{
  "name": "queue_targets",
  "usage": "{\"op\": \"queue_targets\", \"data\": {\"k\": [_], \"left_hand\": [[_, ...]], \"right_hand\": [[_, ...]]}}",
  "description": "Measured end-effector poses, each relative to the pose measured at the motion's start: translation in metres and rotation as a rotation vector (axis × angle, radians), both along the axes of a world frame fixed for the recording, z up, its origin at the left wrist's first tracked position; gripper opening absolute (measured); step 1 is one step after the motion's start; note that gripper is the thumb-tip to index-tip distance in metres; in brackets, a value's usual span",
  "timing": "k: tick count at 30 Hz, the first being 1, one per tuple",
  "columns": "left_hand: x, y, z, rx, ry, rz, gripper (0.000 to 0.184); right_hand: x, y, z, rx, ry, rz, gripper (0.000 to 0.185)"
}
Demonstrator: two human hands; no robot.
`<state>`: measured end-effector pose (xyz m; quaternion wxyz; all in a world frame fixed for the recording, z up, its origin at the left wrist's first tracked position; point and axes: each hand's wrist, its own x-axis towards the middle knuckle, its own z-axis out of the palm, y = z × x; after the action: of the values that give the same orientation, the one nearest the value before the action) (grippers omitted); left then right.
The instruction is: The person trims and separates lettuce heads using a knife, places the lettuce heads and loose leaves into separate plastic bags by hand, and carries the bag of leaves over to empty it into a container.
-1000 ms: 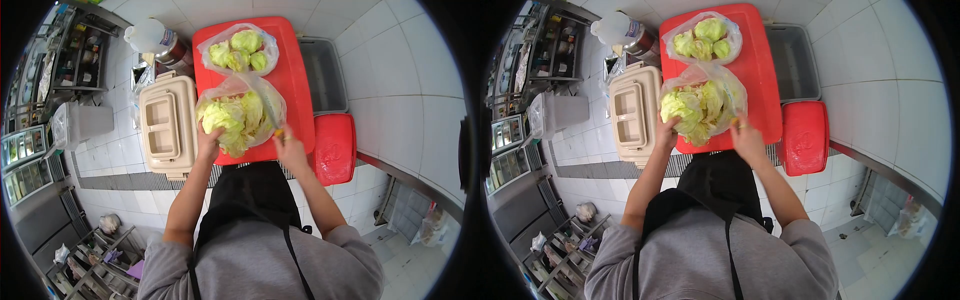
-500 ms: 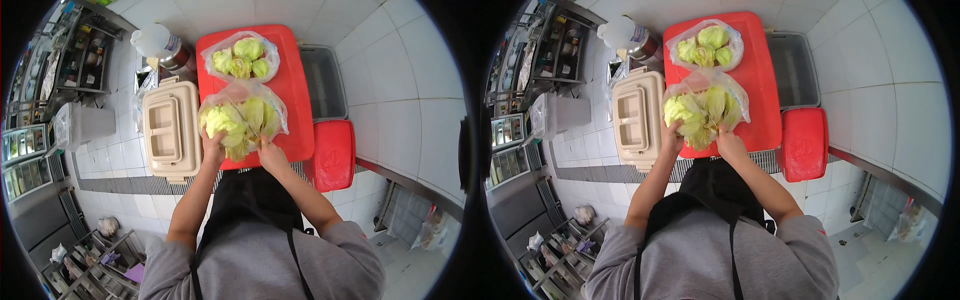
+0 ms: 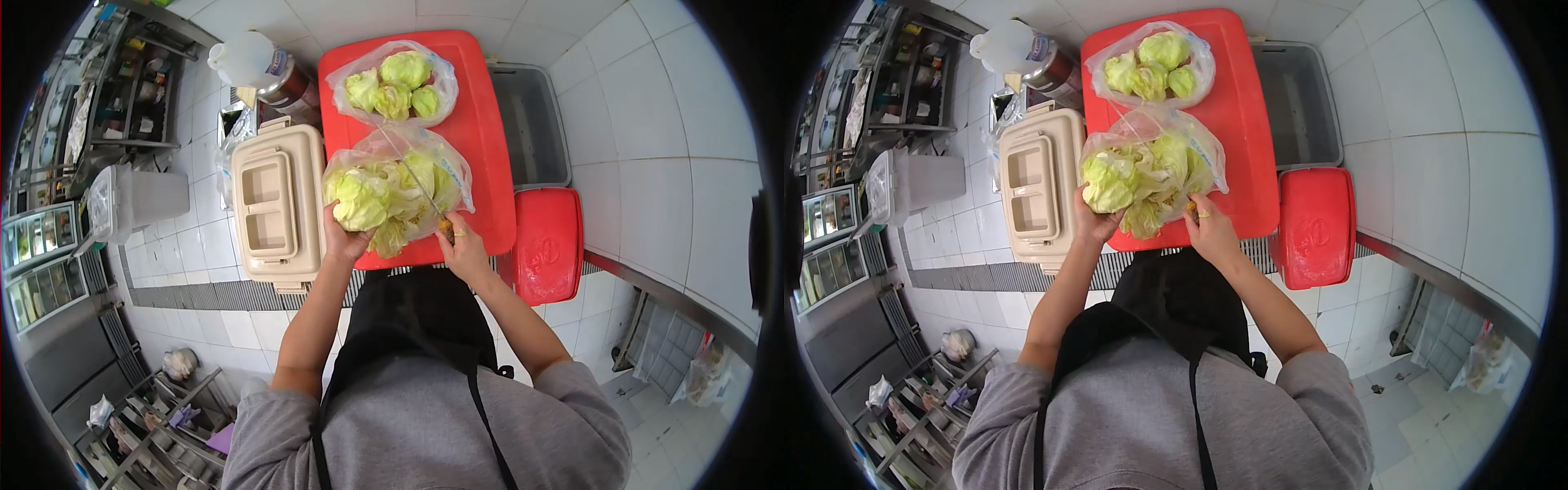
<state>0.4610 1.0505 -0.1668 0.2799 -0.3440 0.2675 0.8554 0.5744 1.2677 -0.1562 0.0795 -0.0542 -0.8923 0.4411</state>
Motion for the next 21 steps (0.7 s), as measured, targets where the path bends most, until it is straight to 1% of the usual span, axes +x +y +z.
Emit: {"op": "queue_targets", "data": {"k": [2, 5, 6, 9, 12, 15, 16, 19, 21], "left_hand": [[0.001, 0.008, 0.009, -0.015, -0.049, 0.035, 0.055], [0.006, 0.016, 0.019, -0.005, -0.078, 0.069, 0.054], [0.009, 0.017, 0.020, 0.005, -0.083, 0.077, 0.054], [0.017, 0.013, 0.018, 0.149, -0.105, 0.019, 0.056], [0.025, 0.019, 0.023, 0.097, -0.138, 0.081, 0.054], [0.029, 0.010, 0.011, 0.468, -0.097, -0.025, 0.055], [0.030, 0.007, 0.006, 0.507, -0.065, 0.000, 0.055], [0.036, 0.001, 0.001, 0.599, 0.018, 0.048, 0.055], [0.032, -0.004, 0.005, 0.635, 0.085, 0.044, 0.054]], "right_hand": [[-0.001, -0.010, 0.003, -0.016, 0.005, 0.024, 0.038], [-0.003, -0.024, 0.006, -0.016, 0.154, 0.044, 0.038], [-0.005, -0.028, 0.001, 0.019, 0.154, 0.053, 0.039], [-0.009, -0.034, -0.018, 0.049, -0.013, 0.075, 0.040], [-0.018, -0.028, -0.034, 0.082, -0.367, 0.102, 0.042], [-0.017, -0.014, -0.044, 0.104, -0.472, 0.095, 0.045], [-0.014, -0.012, -0.046, 0.060, -0.351, 0.073, 0.043], [-0.015, -0.008, -0.029, -0.102, -0.158, 0.006, 0.041], [-0.013, -0.001, -0.017, -0.198, -0.149, -0.098, 0.040]]}}
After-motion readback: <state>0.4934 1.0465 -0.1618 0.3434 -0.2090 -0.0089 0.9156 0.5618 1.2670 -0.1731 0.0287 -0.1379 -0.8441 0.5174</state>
